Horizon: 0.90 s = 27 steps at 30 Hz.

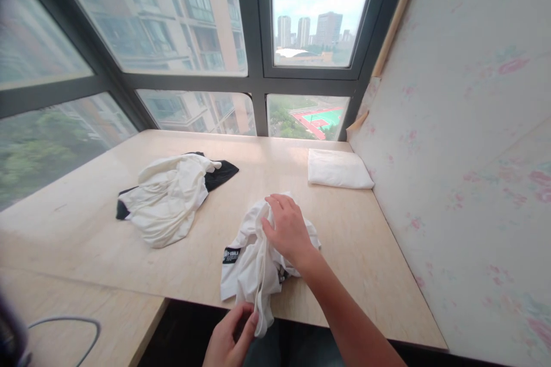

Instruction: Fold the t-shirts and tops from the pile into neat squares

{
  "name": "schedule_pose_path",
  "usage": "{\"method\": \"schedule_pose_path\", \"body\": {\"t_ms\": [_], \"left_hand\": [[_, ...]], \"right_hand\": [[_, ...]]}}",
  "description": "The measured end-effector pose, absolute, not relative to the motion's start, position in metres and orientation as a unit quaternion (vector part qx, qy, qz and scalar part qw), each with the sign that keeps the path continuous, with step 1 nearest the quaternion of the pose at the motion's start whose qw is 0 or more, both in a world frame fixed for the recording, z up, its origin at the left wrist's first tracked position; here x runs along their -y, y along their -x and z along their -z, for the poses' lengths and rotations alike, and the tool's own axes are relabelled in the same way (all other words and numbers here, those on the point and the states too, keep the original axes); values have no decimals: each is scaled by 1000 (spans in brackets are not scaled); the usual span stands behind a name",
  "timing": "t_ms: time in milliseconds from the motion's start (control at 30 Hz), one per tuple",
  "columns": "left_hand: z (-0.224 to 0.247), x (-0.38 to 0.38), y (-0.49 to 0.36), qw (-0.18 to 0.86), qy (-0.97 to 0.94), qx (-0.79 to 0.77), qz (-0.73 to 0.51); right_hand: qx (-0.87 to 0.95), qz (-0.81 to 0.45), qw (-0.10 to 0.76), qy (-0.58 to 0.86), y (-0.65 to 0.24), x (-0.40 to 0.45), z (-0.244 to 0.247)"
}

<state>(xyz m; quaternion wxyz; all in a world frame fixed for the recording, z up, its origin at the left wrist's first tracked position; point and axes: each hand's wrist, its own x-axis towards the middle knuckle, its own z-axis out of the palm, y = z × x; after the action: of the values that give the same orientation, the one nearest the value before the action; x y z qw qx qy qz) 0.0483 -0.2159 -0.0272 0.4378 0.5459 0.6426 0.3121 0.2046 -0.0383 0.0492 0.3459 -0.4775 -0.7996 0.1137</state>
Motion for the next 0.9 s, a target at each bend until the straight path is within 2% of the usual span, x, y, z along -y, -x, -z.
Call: {"method": "schedule_pose_path", "body": {"t_ms": [133,200,300,467,633,900], "left_hand": [[29,213,-61,410,-561,-667,-268],[27,211,-61,400,-578,-667,-247],[24,208,-56,406,-578,-658,-262],[24,208,-51,399,-483,-666,-405],[14,208,-52,368,-468,-653,-468],[-12,208,-63,298,-546,-631,-463]], "right_hand": [[831,-108,234,493,-203,27,-31],[830,-118,218,500,-220,29,-21],[796,-97,246,545,-255,40,-4],[715,-47,281,638,-309,92,45],[682,-21,297,669,-329,158,88],[644,24,363,673,-323,154,46]]}}
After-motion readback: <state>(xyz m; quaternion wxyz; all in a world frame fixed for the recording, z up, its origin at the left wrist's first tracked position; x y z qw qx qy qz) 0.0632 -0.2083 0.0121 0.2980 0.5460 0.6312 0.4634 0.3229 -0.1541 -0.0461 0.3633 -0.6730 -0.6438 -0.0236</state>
